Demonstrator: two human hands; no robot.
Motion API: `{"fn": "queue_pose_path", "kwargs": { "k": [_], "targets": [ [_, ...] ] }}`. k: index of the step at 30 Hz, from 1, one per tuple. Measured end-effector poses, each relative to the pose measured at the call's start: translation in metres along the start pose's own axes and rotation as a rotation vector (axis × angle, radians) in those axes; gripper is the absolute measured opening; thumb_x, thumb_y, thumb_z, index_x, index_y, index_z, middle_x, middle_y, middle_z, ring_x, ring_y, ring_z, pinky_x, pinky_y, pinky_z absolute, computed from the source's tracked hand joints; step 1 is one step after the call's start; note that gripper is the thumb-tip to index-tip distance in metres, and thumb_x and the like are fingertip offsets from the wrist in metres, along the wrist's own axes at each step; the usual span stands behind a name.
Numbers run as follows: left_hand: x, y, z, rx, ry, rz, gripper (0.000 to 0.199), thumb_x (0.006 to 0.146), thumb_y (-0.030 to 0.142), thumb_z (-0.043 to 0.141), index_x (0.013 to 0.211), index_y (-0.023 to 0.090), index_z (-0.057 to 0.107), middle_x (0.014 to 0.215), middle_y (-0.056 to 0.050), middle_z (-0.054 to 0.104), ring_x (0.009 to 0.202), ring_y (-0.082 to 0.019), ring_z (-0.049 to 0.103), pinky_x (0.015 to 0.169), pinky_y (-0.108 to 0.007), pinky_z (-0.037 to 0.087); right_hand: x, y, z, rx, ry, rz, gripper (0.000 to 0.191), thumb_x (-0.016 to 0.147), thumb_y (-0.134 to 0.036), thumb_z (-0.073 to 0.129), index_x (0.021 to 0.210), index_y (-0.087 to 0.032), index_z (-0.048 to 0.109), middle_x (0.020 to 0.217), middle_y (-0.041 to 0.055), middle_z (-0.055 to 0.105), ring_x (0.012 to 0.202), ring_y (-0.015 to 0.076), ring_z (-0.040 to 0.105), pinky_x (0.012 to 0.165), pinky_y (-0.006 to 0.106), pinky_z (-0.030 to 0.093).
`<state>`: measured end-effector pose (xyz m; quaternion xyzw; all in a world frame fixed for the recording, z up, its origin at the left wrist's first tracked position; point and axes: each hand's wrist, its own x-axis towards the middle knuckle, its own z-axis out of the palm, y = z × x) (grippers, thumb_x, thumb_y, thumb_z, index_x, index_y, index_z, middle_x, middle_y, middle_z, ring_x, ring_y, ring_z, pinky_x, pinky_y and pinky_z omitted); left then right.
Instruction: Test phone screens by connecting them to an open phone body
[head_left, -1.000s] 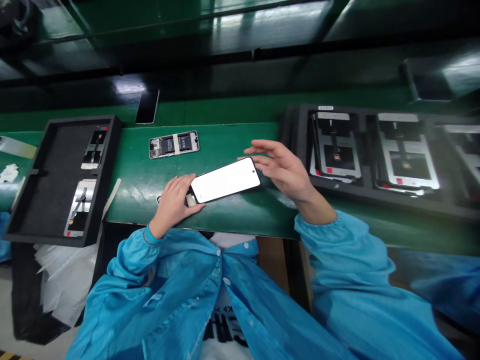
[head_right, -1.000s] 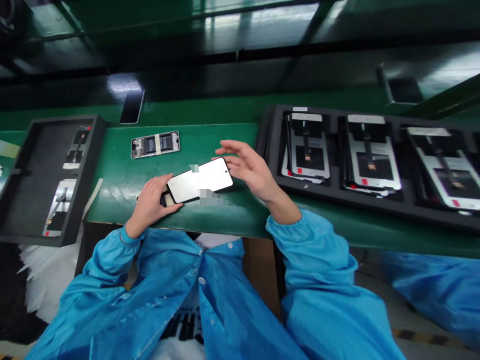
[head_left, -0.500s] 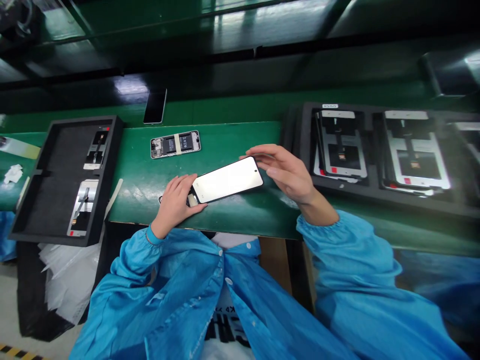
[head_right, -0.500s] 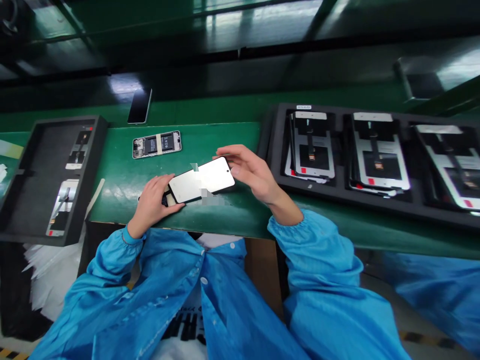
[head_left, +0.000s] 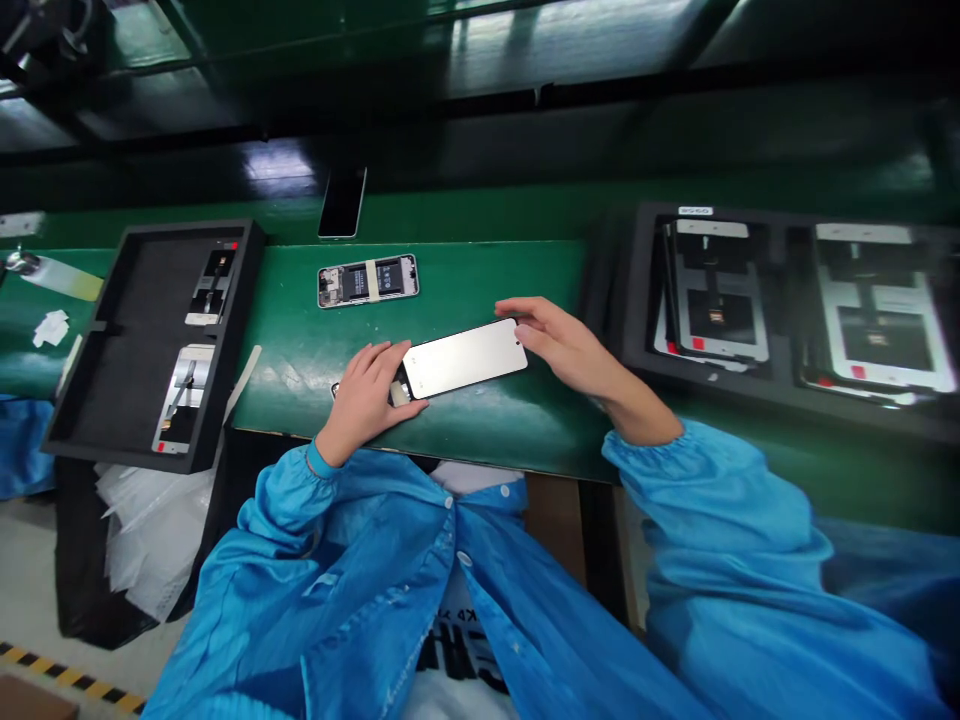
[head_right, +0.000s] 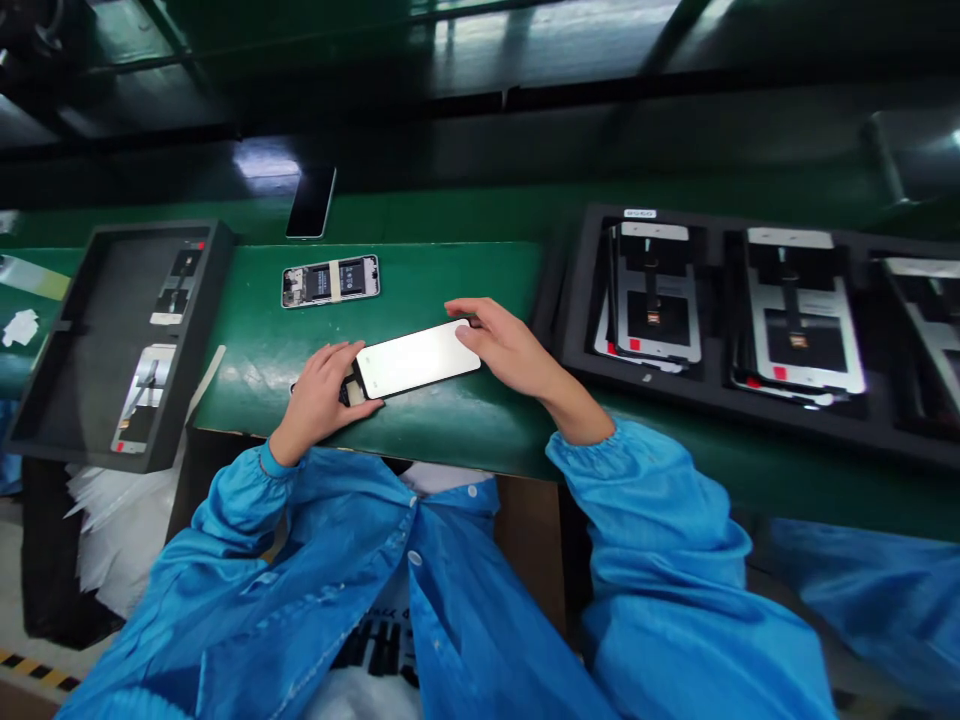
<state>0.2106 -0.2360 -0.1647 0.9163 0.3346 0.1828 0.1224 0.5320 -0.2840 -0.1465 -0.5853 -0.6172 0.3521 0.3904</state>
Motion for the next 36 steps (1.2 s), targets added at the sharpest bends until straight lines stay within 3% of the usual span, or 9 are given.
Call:
{"fn": "queue_pose_path", "kwargs": {
  "k": [5, 8, 12, 19, 27, 30, 36],
  "targets": [
    [-0.009, 0.003, -0.011, -0.026, 0.042, 0.053, 0.096, 0.096, 0.065, 0.067, 0.167, 0.024, 0.018, 0.169, -0.024, 0.035, 0.156, -0.038, 0.042, 0.122, -0.056, 0.048, 0.004, 0.014, 0.008, -0.175, -0.011, -0.037, 0.054, 0.099, -0.063, 0.056, 0.140, -0.028, 0.065, 0.134, 0.0122, 0.068, 0.120, 0.0353, 0.067, 0.106, 0.060, 0.057],
    [-0.021, 0.006, -0.025, -0.013, -0.039, 0.026, 0.096, 0.095, 0.059, 0.071, 0.168, 0.025, 0.019, 0.172, -0.023, 0.029, 0.160, -0.041, 0.035, 0.125, -0.061, 0.043, 0.003, 0.016, 0.008, -0.179, -0.002, -0.047, 0.052, 0.101, -0.062, 0.054, 0.141, -0.029, 0.064, 0.134, 0.0119, 0.069, 0.118, 0.0349, 0.069, 0.104, 0.060, 0.060],
    [-0.032, 0.007, -0.035, 0.008, -0.171, -0.047, 0.086, 0.096, 0.042, 0.071, 0.167, 0.023, 0.026, 0.171, -0.022, 0.032, 0.156, -0.042, 0.039, 0.126, -0.062, 0.041, 0.003, 0.016, 0.007, -0.179, 0.020, -0.022, 0.050, 0.101, -0.061, 0.055, 0.138, -0.029, 0.067, 0.133, 0.0130, 0.070, 0.119, 0.0358, 0.069, 0.103, 0.060, 0.061],
    [-0.030, 0.000, -0.036, 0.006, -0.175, -0.061, 0.079, 0.094, 0.032, 0.068, 0.164, 0.022, 0.034, 0.157, -0.017, 0.053, 0.141, -0.036, 0.053, 0.121, -0.056, 0.047, 0.004, 0.015, 0.009, -0.117, 0.040, -0.006, 0.049, 0.100, -0.062, 0.058, 0.132, -0.028, 0.071, 0.129, 0.0116, 0.071, 0.119, 0.0337, 0.070, 0.105, 0.057, 0.061],
    [-0.027, -0.005, -0.031, 0.012, -0.143, -0.033, 0.074, 0.086, 0.024, 0.076, 0.154, 0.019, 0.046, 0.150, -0.016, 0.061, 0.132, -0.035, 0.057, 0.113, -0.053, 0.054, 0.002, 0.015, 0.010, -0.093, 0.048, 0.011, 0.047, 0.099, -0.064, 0.059, 0.128, -0.030, 0.072, 0.128, 0.0104, 0.071, 0.118, 0.0339, 0.069, 0.106, 0.059, 0.060],
    [-0.027, -0.008, -0.030, -0.036, -0.128, -0.025, 0.075, 0.086, 0.024, 0.076, 0.154, 0.020, 0.045, 0.153, -0.017, 0.058, 0.134, -0.036, 0.055, 0.116, -0.056, 0.051, 0.002, 0.014, 0.009, -0.102, 0.035, 0.014, 0.048, 0.098, -0.067, 0.058, 0.127, -0.031, 0.072, 0.129, 0.0106, 0.071, 0.117, 0.0356, 0.070, 0.106, 0.062, 0.059],
    [-0.032, -0.016, -0.032, -0.151, -0.128, 0.005, 0.089, 0.094, 0.033, 0.072, 0.168, 0.028, 0.023, 0.166, -0.019, 0.039, 0.153, -0.039, 0.042, 0.124, -0.060, 0.043, 0.002, 0.014, 0.009, -0.149, 0.037, -0.009, 0.045, 0.100, -0.062, 0.057, 0.127, -0.030, 0.072, 0.129, 0.0107, 0.071, 0.114, 0.0347, 0.071, 0.102, 0.060, 0.060]
  ]
}}
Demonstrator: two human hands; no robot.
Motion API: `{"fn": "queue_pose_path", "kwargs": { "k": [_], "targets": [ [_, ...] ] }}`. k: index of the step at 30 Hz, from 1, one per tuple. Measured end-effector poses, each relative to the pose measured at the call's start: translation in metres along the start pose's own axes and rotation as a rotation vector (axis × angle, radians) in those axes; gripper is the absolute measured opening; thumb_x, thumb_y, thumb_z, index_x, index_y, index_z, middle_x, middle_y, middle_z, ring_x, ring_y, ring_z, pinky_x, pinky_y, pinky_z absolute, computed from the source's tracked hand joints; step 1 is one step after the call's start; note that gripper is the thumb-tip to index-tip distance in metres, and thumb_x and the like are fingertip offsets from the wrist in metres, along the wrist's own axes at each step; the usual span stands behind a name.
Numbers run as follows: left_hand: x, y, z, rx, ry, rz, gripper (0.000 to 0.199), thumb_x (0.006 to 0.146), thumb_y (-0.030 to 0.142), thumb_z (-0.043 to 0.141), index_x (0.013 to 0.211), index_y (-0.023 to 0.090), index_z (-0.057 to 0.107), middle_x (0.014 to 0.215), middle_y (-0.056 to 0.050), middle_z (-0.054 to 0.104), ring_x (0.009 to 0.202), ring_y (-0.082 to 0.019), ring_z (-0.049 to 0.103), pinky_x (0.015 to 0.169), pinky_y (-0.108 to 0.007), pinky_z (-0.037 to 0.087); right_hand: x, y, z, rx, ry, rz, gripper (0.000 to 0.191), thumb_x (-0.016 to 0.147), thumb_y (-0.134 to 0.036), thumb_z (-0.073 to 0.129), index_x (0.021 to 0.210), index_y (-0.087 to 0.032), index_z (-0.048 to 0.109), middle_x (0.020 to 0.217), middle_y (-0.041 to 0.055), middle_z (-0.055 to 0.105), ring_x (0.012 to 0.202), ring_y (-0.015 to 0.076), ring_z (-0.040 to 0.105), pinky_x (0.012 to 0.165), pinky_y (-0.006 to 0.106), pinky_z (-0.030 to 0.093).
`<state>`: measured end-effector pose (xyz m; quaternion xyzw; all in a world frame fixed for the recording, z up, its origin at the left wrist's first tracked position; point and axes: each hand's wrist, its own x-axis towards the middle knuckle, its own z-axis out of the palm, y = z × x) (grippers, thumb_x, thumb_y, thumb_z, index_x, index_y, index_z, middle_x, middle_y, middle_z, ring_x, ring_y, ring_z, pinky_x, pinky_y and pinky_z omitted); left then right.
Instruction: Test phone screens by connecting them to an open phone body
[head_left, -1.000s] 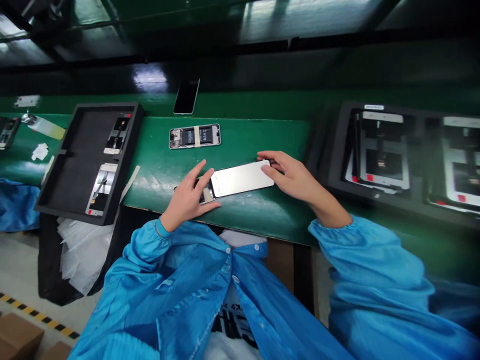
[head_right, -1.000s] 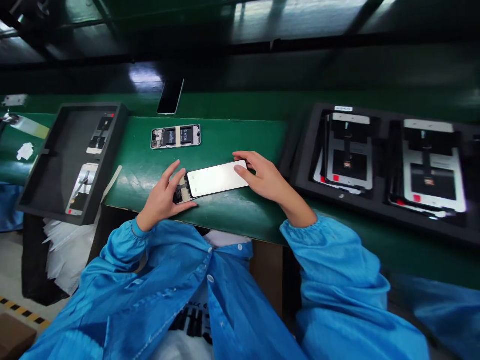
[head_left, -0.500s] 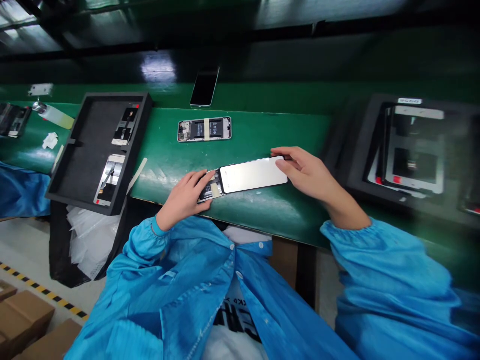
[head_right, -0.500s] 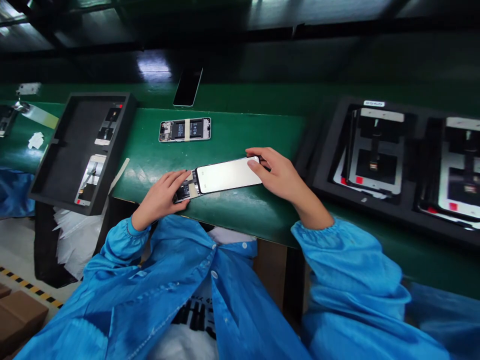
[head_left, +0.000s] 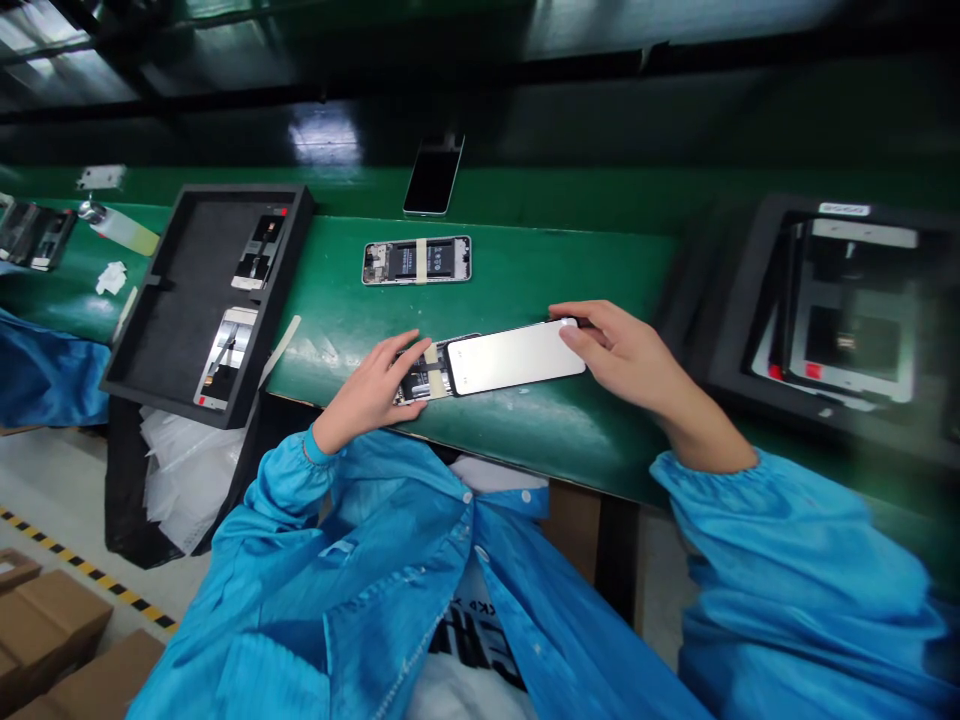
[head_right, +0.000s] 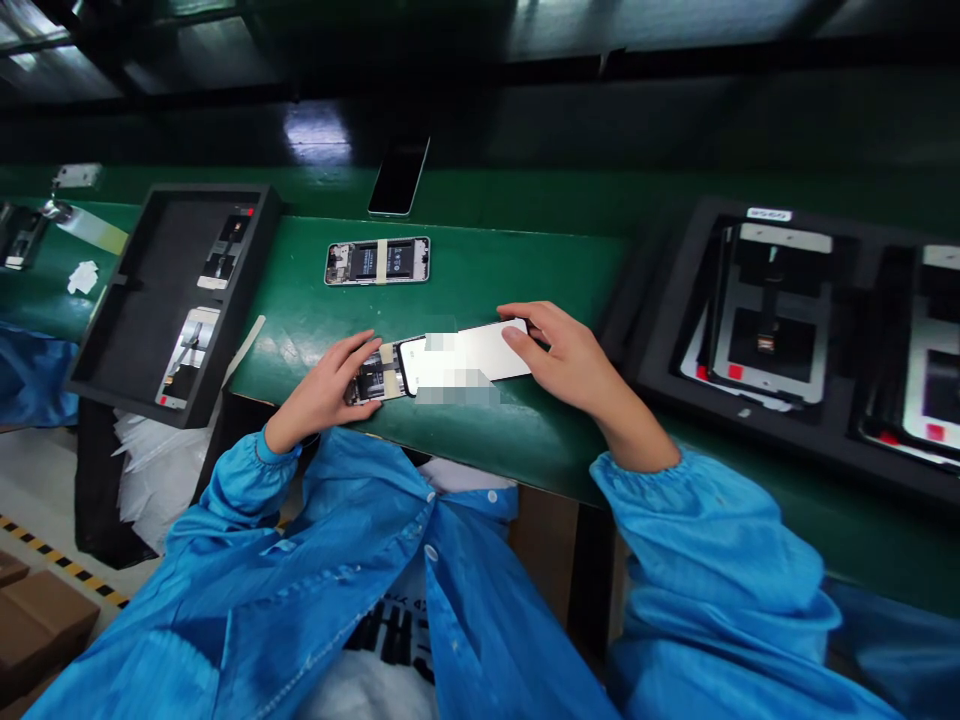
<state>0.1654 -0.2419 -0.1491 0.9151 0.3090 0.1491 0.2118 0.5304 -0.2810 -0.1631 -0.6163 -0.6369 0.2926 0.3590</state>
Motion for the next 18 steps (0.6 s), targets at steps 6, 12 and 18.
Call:
{"fn": "queue_pose_path", "kwargs": {
  "k": [6, 12, 18],
  "targets": [
    [-0.010, 0.000, -0.005, 0.023, 0.027, 0.002, 0.078, 0.100, 0.041, 0.068, 0.165, 0.026, 0.029, 0.155, -0.017, 0.051, 0.144, -0.036, 0.050, 0.123, -0.059, 0.044, -0.001, -0.001, -0.001, -0.088, -0.010, -0.051, 0.042, 0.103, -0.056, 0.056, 0.131, -0.028, 0.070, 0.131, 0.0117, 0.069, 0.118, 0.0331, 0.069, 0.099, 0.054, 0.062],
    [-0.013, 0.004, -0.008, 0.041, 0.003, -0.047, 0.060, 0.102, 0.044, 0.066, 0.155, 0.025, 0.044, 0.131, -0.012, 0.067, 0.121, -0.030, 0.060, 0.117, -0.055, 0.045, -0.004, 0.002, -0.001, -0.253, -0.174, -0.272, 0.077, 0.090, -0.067, 0.070, 0.153, -0.025, 0.054, 0.144, 0.0172, 0.058, 0.135, 0.0415, 0.055, 0.114, 0.064, 0.050],
    [0.003, 0.007, -0.021, 0.053, -0.174, -0.214, 0.056, 0.099, 0.042, 0.072, 0.149, 0.023, 0.053, 0.120, -0.010, 0.065, 0.108, -0.028, 0.058, 0.099, -0.044, 0.048, -0.005, 0.007, 0.004, -0.351, -0.220, -0.365, 0.082, 0.091, -0.069, 0.069, 0.158, -0.026, 0.049, 0.141, 0.0176, 0.058, 0.133, 0.0422, 0.054, 0.111, 0.064, 0.051]
  ]
}}
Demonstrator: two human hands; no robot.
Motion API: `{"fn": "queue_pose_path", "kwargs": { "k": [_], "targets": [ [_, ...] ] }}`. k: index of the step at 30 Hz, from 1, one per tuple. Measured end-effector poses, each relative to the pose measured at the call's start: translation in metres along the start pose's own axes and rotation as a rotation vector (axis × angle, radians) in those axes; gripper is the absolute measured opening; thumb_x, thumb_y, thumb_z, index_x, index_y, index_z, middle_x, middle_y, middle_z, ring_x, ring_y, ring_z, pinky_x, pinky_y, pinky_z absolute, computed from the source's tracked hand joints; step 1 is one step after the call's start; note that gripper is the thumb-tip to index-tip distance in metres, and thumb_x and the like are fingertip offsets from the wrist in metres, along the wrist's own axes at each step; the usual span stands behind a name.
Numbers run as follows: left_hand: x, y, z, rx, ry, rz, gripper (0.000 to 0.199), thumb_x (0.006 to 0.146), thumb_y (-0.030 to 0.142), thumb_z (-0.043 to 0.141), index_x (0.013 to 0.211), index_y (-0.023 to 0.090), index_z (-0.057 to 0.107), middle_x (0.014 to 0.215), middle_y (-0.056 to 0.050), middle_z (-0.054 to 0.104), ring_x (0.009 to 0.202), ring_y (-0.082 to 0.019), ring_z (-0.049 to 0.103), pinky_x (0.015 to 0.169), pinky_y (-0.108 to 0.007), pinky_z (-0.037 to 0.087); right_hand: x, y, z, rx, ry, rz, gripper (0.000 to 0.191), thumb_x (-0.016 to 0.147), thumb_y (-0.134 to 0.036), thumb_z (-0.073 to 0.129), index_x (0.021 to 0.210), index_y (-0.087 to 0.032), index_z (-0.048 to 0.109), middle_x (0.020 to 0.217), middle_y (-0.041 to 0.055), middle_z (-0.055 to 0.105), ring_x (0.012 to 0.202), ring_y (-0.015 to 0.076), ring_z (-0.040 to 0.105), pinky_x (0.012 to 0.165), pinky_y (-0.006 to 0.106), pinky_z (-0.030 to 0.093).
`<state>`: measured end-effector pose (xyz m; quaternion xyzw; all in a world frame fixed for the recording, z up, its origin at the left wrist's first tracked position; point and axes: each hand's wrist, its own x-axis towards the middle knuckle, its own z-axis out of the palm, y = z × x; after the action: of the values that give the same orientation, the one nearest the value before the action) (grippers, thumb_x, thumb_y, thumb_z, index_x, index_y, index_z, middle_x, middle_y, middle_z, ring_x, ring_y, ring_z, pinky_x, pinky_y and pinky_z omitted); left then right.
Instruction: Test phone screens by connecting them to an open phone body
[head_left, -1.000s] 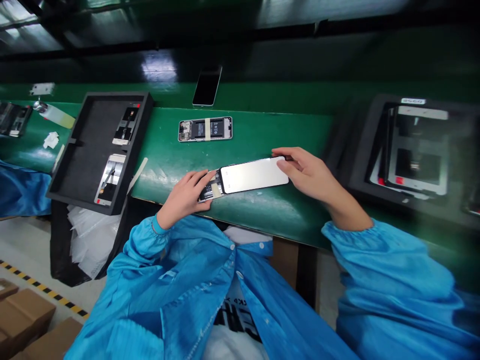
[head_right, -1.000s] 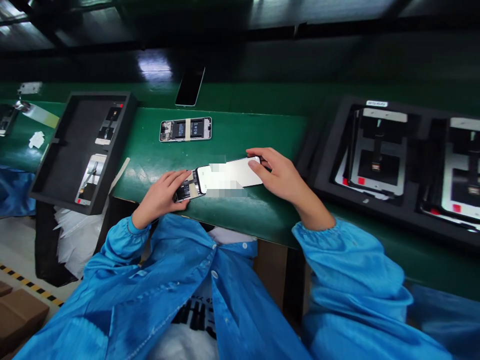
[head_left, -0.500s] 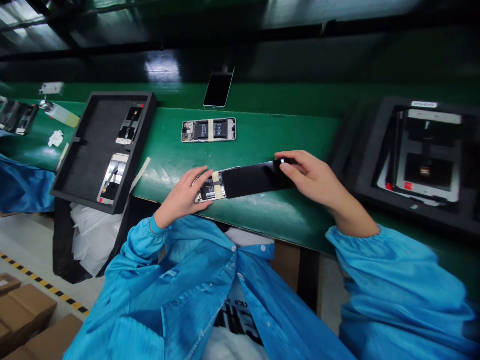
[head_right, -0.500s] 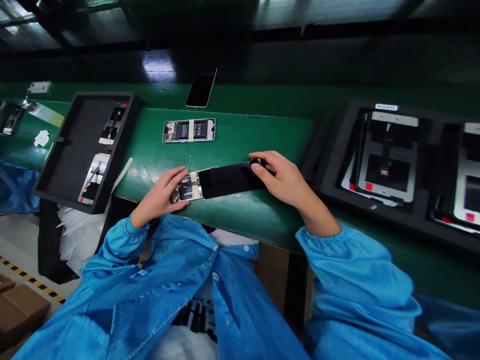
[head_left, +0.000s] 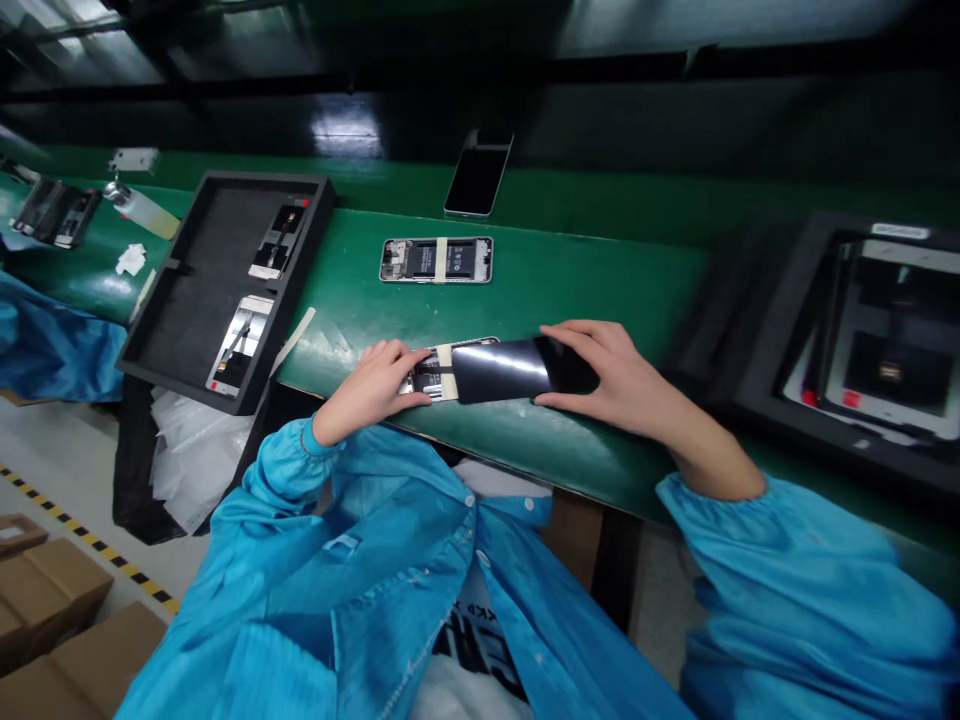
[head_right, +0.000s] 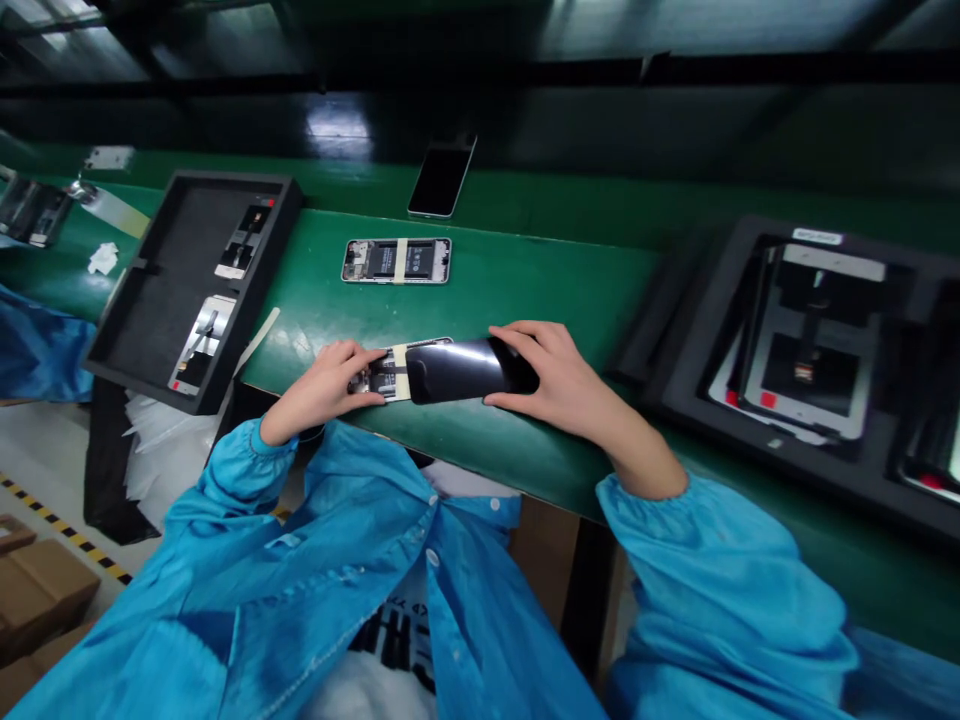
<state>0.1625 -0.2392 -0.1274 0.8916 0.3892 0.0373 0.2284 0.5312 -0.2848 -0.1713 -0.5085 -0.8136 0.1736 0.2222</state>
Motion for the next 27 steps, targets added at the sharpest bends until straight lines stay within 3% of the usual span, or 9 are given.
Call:
{"fn": "queue_pose_path", "kwargs": {
  "k": [4, 6, 9, 13, 18, 22, 27],
  "targets": [
    [0.006, 0.006, -0.008, 0.048, -0.027, 0.007, 0.028, 0.098, 0.036, 0.074, 0.120, 0.021, 0.067, 0.121, -0.009, 0.062, 0.114, -0.029, 0.056, 0.102, -0.043, 0.043, 0.001, -0.007, -0.001, -0.055, 0.073, -0.082, 0.070, 0.095, -0.063, 0.068, 0.152, -0.025, 0.056, 0.134, 0.0169, 0.063, 0.124, 0.0399, 0.060, 0.102, 0.060, 0.057],
    [0.007, 0.009, -0.009, 0.027, -0.032, -0.008, 0.030, 0.096, 0.036, 0.077, 0.118, 0.020, 0.065, 0.125, -0.009, 0.062, 0.117, -0.029, 0.055, 0.103, -0.042, 0.042, 0.000, -0.014, -0.004, -0.111, 0.146, -0.134, 0.059, 0.097, -0.053, 0.070, 0.149, -0.026, 0.059, 0.126, 0.0148, 0.068, 0.116, 0.0367, 0.065, 0.097, 0.055, 0.059],
    [0.007, 0.013, -0.009, 0.003, -0.031, -0.061, 0.044, 0.096, 0.038, 0.078, 0.132, 0.020, 0.059, 0.126, -0.009, 0.064, 0.116, -0.029, 0.055, 0.102, -0.042, 0.043, 0.000, -0.021, -0.009, -0.182, 0.245, -0.191, 0.054, 0.098, -0.044, 0.072, 0.148, -0.027, 0.059, 0.114, 0.0118, 0.073, 0.107, 0.0340, 0.069, 0.095, 0.052, 0.059],
    [0.009, 0.016, -0.008, 0.013, -0.066, -0.104, 0.042, 0.097, 0.036, 0.076, 0.132, 0.021, 0.058, 0.115, -0.007, 0.069, 0.109, -0.028, 0.057, 0.099, -0.042, 0.042, 0.001, -0.025, -0.006, -0.106, 0.171, -0.151, 0.079, 0.096, -0.060, 0.069, 0.162, -0.023, 0.044, 0.136, 0.0175, 0.068, 0.123, 0.0397, 0.065, 0.102, 0.058, 0.057],
    [0.010, 0.022, -0.007, 0.086, -0.075, -0.118, 0.023, 0.099, 0.033, 0.073, 0.114, 0.020, 0.063, 0.113, -0.008, 0.068, 0.109, -0.029, 0.057, 0.096, -0.042, 0.043, -0.005, -0.057, 0.029, -0.100, 0.015, -0.095, 0.127, 0.082, -0.087, 0.065, 0.172, -0.015, 0.012, 0.160, 0.0272, 0.047, 0.145, 0.0507, 0.047, 0.118, 0.074, 0.039],
    [0.007, 0.028, -0.004, 0.169, -0.072, -0.121, 0.019, 0.101, 0.034, 0.070, 0.112, 0.019, 0.063, 0.117, -0.010, 0.065, 0.111, -0.030, 0.057, 0.095, -0.042, 0.045, -0.014, -0.099, 0.057, -0.199, 0.047, 0.005, 0.126, 0.089, -0.075, 0.065, 0.171, -0.010, -0.005, 0.167, 0.0330, 0.034, 0.152, 0.0534, 0.038, 0.120, 0.078, 0.032],
    [0.001, 0.032, 0.000, 0.231, -0.016, -0.166, 0.031, 0.105, 0.031, 0.061, 0.132, 0.017, 0.057, 0.120, -0.012, 0.065, 0.111, -0.032, 0.059, 0.095, -0.044, 0.048, -0.014, -0.116, 0.054, -0.193, 0.004, 0.023, 0.115, 0.091, -0.054, 0.068, 0.171, -0.011, -0.003, 0.160, 0.0325, 0.044, 0.140, 0.0525, 0.051, 0.111, 0.072, 0.047]
  ]
}}
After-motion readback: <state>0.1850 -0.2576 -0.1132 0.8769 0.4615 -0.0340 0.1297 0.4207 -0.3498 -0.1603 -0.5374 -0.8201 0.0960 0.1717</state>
